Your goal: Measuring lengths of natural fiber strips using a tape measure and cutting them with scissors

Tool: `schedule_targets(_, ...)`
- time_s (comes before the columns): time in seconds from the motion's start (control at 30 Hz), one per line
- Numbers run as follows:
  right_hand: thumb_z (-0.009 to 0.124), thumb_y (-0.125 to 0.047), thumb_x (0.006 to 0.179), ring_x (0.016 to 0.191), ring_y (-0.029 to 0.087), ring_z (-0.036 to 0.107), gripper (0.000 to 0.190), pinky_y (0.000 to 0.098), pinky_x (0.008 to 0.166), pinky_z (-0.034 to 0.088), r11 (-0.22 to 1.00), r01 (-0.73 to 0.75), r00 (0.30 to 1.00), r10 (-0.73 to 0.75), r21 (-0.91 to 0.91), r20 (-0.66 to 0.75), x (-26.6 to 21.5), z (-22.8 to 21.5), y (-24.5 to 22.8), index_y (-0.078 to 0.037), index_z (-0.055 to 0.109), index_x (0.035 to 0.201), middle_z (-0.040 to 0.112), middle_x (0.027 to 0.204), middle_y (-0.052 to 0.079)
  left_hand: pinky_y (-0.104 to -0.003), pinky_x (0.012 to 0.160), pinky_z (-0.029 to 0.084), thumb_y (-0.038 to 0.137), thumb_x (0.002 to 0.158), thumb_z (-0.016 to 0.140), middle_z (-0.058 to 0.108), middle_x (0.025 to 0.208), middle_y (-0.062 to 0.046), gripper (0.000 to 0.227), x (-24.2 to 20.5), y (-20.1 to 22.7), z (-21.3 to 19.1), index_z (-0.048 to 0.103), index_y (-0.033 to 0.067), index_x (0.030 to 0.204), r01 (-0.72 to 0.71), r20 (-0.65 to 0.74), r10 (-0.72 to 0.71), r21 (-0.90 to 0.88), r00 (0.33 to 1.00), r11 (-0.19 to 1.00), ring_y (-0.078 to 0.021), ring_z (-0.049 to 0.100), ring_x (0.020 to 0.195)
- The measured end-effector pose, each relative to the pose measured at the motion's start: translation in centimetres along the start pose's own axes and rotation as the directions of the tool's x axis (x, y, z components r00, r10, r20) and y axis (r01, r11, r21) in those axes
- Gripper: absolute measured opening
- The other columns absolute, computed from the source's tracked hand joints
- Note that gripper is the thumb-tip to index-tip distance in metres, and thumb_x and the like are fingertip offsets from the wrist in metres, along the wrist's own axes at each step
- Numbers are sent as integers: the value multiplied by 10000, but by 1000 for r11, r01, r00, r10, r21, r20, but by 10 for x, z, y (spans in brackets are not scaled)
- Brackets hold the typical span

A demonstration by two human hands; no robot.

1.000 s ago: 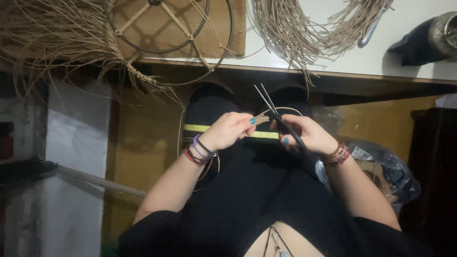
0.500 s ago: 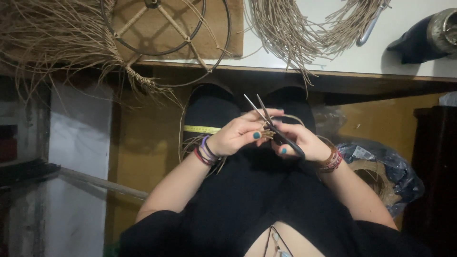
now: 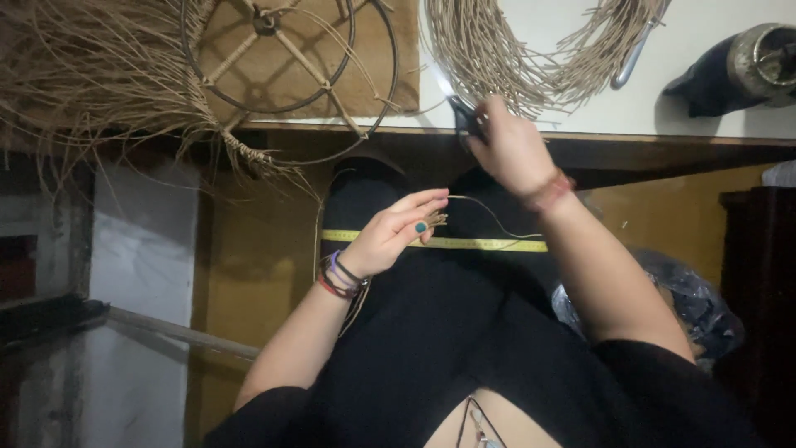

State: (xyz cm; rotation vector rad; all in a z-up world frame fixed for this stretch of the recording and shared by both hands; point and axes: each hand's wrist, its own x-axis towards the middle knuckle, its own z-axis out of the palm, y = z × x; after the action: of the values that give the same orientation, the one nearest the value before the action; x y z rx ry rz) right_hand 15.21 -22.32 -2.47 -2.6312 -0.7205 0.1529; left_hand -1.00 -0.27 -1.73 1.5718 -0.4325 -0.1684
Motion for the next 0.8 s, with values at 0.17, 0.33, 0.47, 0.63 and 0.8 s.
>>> schedule_targets(0.17, 820, -288, 858, 872, 305, 737, 349, 426, 717, 592, 973, 60, 977, -103, -222, -187, 56, 63, 18, -165, 646, 1134, 703, 967, 68, -502, 1063, 483, 180, 1076, 502, 523, 1514, -223, 336, -3, 9, 0, 678, 20, 839, 21, -23, -21, -23, 1000, 1000, -425, 554, 1348)
schedule_targets(0.33, 690, -162, 957, 1057, 385, 661, 209, 457, 837, 563, 987, 155, 975, -159, -38, -157, -8, 13, -37, -70, 707, 1144, 652, 1124, 160, -501, 1075, 475, 186, 1078, 512, 496, 1536, -224, 346, 3, 15, -6, 669, 6, 827, 10, -57, -13, -52, 998, 999, -432, 521, 1377)
schedule_targets(0.47, 554, -188, 988, 834, 359, 716, 196, 475, 720, 555, 825, -38, 996, -17, 564, 91, -75, -9, -50, -136, 708, 1098, 729, 835, 116, -454, 991, 531, 184, 1088, 472, 547, 1468, -156, 279, 17, 6, -5, 694, 18, 1054, -18, -108, 25, 71, 994, 997, -315, 703, 1099)
schedule_targets(0.63, 672, -149, 969, 870, 265, 733, 221, 360, 722, 590, 960, 52, 982, 1, 274, -191, -115, -37, -54, -212, 735, 1171, 703, 998, 6, -395, 783, 573, 157, 1054, 488, 695, 905, -52, 211, 34, -16, 26, 685, 119, 988, 107, -109, -77, 300, 991, 948, -334, 730, 866)
schedule_targets(0.8, 522, -238, 987, 506, 189, 680, 407, 357, 460, 578, 885, 287, 955, -295, -366, 35, -121, -35, -54, -135, 523, 1380, 483, 931, -28, -355, 671, 554, 136, 999, 501, 668, 694, -52, 214, 45, -21, 38, 675, 81, 887, 251, 51, -260, 140, 964, 958, -215, 658, 674)
